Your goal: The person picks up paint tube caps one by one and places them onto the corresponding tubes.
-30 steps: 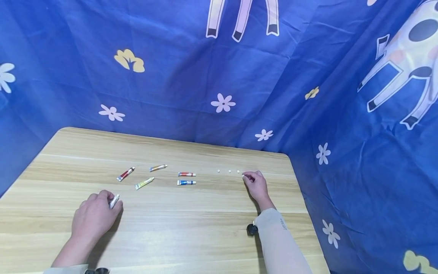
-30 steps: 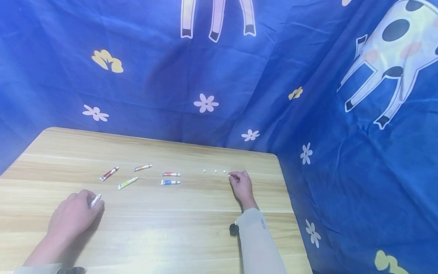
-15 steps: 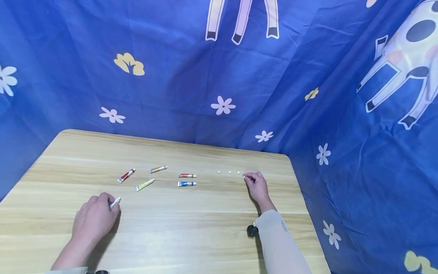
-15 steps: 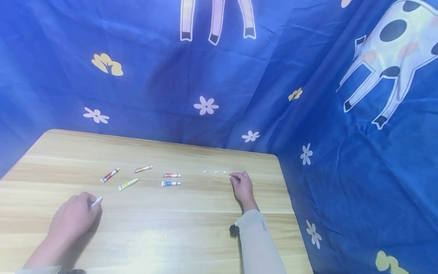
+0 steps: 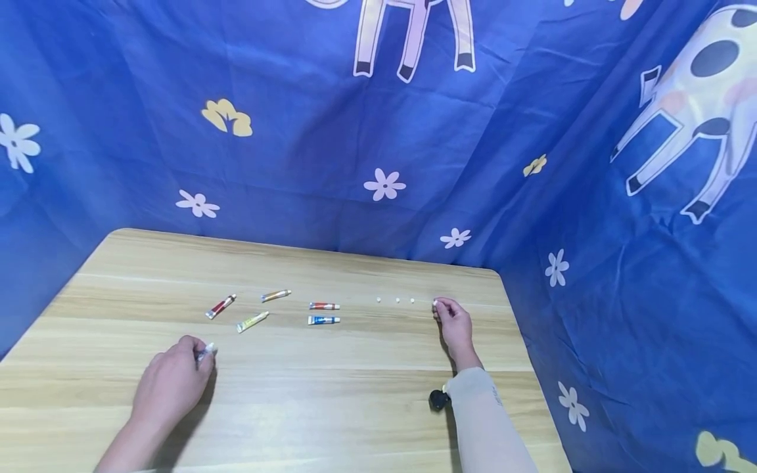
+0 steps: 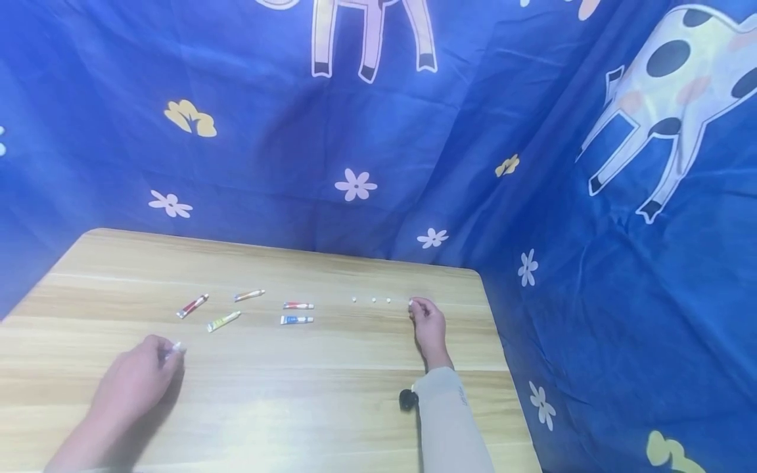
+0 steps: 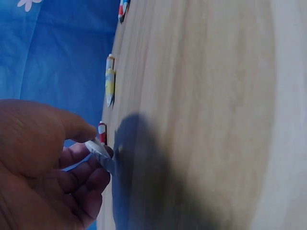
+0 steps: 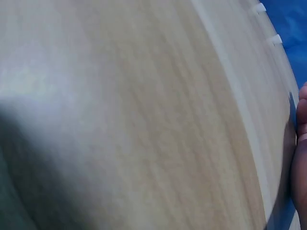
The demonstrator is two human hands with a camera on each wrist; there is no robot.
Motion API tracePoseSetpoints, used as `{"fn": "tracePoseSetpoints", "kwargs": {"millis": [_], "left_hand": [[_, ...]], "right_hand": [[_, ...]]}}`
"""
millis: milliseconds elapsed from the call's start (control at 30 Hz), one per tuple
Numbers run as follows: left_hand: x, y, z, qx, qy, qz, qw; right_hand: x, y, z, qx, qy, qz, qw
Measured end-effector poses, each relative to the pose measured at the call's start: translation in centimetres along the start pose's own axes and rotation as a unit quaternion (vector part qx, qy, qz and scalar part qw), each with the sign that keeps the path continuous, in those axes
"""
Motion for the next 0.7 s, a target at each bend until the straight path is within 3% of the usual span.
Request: {"fn": "tracePoseSetpoints", "kwargs": {"millis": [133,367,567,700], "left_hand": [[0.1,-0.6,-1.0,-0.007,-0.006,-0.006,0.9999],[-0.4,-1.1,-2.7,-0.016,-0.018,-0.011,0.9996],[-0.3,-1.3,-3.3,-0.022,-0.029,-0.01,0.9993],[-0.5,-1.2,-3.2,-0.01,-0.065,0.027,0.9975]], "right_hand": [[0.2,0.0,-0.5,-0.023,0.089,-0.026,0.995],[1.1,-0.5,-0.9,-0.032,0.191,-0.074,0.978],[1.5,-1.1,-1.2,-0.036,0.226,-0.095,0.969],[1.2,-1.9,-0.6,-0.046,0.25,-0.104,0.962]]}}
Point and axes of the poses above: each hand's wrist, its own y-axis towards the middle knuckle, its own x-axis out of the back of the hand, z = x × y, the point moved 8 cm from there along y, towards the middle knuckle, and after that the axes turned 14 degrees about x, right-handed, at the moved point
